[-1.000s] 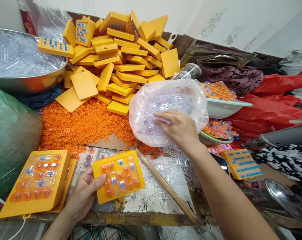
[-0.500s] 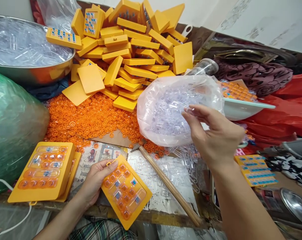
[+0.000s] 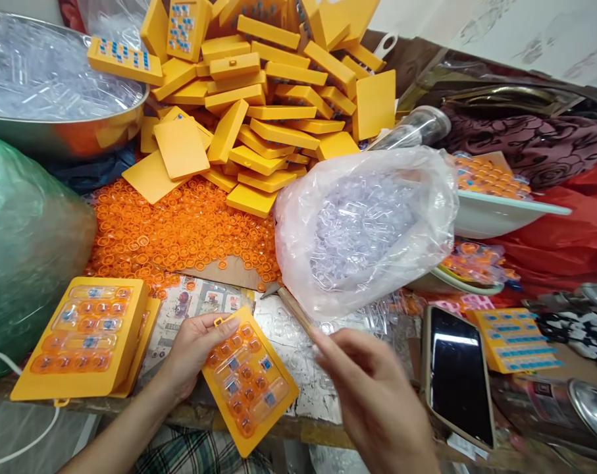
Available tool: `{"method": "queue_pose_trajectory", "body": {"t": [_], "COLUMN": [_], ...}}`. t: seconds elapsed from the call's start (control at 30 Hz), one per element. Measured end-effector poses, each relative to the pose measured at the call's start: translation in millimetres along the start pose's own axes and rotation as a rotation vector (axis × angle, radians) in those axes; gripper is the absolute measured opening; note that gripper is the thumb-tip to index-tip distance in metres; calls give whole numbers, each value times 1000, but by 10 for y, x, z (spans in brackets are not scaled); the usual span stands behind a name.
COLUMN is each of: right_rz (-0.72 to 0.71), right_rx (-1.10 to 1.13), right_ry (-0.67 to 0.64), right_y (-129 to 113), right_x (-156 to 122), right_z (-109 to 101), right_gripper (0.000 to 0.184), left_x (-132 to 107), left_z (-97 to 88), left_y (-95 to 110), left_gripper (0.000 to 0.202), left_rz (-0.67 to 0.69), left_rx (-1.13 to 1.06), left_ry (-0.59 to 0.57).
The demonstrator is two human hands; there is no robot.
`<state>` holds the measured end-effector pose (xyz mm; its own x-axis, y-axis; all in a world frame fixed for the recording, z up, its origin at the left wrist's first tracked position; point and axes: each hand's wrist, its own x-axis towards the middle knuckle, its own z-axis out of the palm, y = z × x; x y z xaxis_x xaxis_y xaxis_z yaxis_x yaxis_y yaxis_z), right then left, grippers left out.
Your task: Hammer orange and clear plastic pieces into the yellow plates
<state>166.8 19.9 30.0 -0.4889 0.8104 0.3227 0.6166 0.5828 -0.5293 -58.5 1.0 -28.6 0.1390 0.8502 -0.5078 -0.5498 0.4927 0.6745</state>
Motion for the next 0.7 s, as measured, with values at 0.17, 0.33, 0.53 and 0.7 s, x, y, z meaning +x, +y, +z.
{"method": "queue_pose_trajectory", "body": {"t": [0.17, 0.33, 0.53, 0.7], "right_rz": [301, 448, 590, 665], "right_rx": [411, 492, 642, 875], "right_ry": [-119, -45, 22, -59], "right_y": [-95, -89, -58, -96], "right_x": [-6, -59, -97, -70], "right_z": [334, 512, 623, 588], "right_gripper": [23, 7, 13, 23], "left_x": [-34, -90, -133, -210], "left_z": [18, 33, -17, 12], "left_y": [-11, -71, -131, -81], "left_gripper": [34, 36, 35, 33], "left_rz": [43, 133, 273, 374], "left_rx": [21, 105, 317, 487], "left_ry": [44, 141, 220, 250]}}
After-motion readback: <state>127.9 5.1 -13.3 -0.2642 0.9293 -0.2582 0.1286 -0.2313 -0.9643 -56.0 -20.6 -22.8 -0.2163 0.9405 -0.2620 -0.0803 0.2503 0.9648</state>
